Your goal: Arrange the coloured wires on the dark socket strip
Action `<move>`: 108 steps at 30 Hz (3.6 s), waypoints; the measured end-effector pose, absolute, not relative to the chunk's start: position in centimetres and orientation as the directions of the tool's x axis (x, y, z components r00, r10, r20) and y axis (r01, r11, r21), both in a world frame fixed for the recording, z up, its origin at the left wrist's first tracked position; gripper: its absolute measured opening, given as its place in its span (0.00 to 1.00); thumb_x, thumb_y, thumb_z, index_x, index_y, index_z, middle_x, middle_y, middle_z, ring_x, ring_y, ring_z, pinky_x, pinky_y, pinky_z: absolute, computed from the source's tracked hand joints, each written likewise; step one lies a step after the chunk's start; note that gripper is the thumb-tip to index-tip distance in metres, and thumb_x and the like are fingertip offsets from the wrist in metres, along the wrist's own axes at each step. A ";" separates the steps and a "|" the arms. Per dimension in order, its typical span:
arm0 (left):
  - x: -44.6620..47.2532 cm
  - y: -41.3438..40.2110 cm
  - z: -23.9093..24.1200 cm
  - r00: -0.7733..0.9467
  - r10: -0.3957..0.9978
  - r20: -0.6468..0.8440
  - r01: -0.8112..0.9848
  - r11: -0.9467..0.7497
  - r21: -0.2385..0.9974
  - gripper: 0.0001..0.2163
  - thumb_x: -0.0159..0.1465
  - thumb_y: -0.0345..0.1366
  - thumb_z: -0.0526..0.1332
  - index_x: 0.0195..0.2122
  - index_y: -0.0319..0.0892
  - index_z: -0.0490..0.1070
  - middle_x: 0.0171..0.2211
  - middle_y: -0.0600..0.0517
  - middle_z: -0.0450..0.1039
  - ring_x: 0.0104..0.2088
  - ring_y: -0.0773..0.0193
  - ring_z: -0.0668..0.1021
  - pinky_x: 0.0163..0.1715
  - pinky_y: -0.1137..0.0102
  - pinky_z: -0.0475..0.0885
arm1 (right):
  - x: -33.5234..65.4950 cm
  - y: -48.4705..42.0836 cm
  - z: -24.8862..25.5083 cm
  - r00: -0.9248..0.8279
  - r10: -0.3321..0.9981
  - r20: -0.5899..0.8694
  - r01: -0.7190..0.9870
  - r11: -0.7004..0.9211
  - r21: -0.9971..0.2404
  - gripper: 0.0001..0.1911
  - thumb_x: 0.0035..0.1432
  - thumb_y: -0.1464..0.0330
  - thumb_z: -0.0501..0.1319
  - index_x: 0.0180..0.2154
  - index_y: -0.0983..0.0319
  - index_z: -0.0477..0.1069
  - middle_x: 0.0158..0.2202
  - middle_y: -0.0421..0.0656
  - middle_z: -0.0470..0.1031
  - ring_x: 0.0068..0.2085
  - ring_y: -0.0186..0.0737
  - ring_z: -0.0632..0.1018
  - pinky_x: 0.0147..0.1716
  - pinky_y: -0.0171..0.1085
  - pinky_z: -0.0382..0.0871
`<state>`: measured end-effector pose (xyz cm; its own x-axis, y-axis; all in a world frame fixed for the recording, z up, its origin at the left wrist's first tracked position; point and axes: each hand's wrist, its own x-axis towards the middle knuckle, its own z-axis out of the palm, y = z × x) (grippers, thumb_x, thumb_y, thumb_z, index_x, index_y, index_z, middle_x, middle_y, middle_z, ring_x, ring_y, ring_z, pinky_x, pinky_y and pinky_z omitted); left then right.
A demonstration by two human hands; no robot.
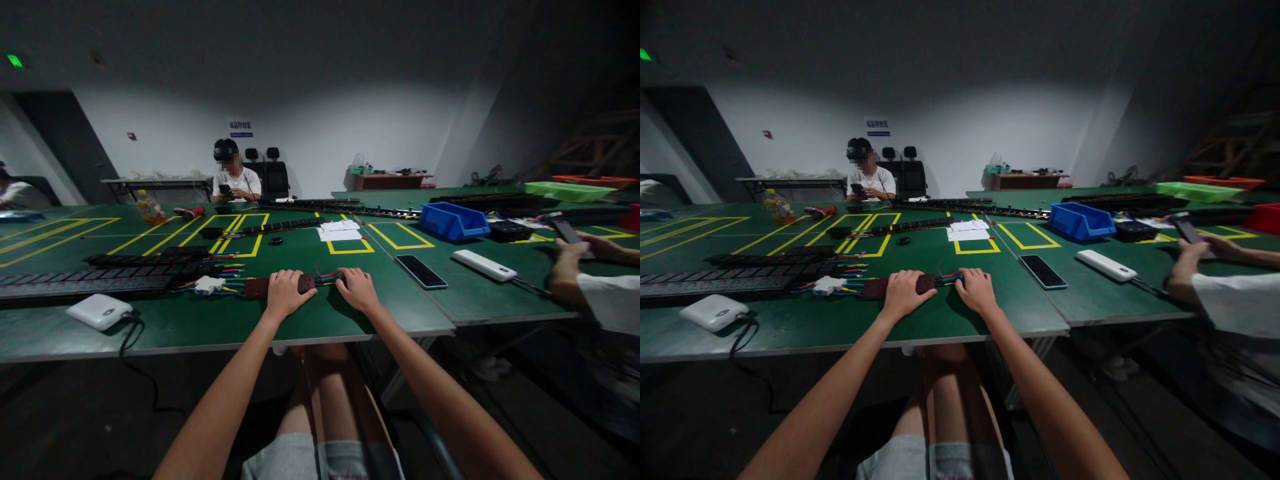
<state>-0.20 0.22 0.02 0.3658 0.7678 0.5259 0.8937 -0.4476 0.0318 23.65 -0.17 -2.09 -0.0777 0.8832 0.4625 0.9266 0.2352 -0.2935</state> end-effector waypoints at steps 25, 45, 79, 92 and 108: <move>-0.2 0.1 0.2 0.357 0.788 0.501 0.892 -0.447 0.067 0.25 0.64 0.61 0.60 0.49 0.45 0.74 0.45 0.44 0.77 0.47 0.48 0.74 0.48 0.55 0.61 | 23.4 -0.5 -1.5 -0.096 0.923 0.373 0.948 0.199 -0.249 0.19 0.73 0.59 0.51 0.53 0.57 0.76 0.54 0.49 0.78 0.57 0.50 0.72 0.52 0.46 0.64; -0.2 0.1 0.2 0.365 0.779 0.510 0.897 -0.440 0.031 0.25 0.64 0.61 0.61 0.47 0.45 0.73 0.43 0.45 0.78 0.46 0.49 0.74 0.46 0.56 0.61 | 23.3 -0.6 -1.7 -0.129 0.853 0.505 0.932 0.278 -0.232 0.25 0.71 0.62 0.52 0.64 0.65 0.66 0.57 0.53 0.76 0.59 0.51 0.70 0.56 0.46 0.62; -0.4 0.2 0.1 0.364 0.775 0.517 0.895 -0.444 0.036 0.26 0.64 0.62 0.60 0.49 0.45 0.73 0.44 0.45 0.78 0.47 0.48 0.74 0.47 0.56 0.61 | 22.9 -0.8 -1.3 -0.120 0.912 0.393 0.950 0.220 -0.220 0.21 0.72 0.55 0.53 0.52 0.59 0.76 0.53 0.50 0.78 0.57 0.51 0.72 0.53 0.47 0.63; -0.4 0.3 0.0 0.354 0.785 0.508 0.900 -0.434 0.043 0.26 0.64 0.62 0.60 0.48 0.45 0.73 0.44 0.45 0.78 0.47 0.48 0.74 0.48 0.56 0.61 | 23.7 -0.4 -1.9 -0.151 0.818 0.556 0.893 0.354 -0.278 0.22 0.71 0.62 0.53 0.61 0.63 0.70 0.57 0.52 0.77 0.58 0.50 0.72 0.55 0.46 0.64; -0.4 0.4 -0.1 0.364 0.773 0.519 0.894 -0.447 0.039 0.26 0.64 0.62 0.60 0.49 0.44 0.73 0.44 0.44 0.78 0.46 0.48 0.74 0.48 0.56 0.61 | 23.5 -0.5 -1.8 -0.156 0.822 0.547 0.898 0.349 -0.268 0.23 0.69 0.61 0.55 0.60 0.64 0.70 0.56 0.52 0.77 0.58 0.51 0.72 0.55 0.47 0.64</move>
<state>-0.41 0.37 -0.09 0.3642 0.7732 0.5192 0.8938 -0.4469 0.0386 23.53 -0.55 -1.80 -0.1565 0.8225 0.5469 0.8980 0.3490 -0.2680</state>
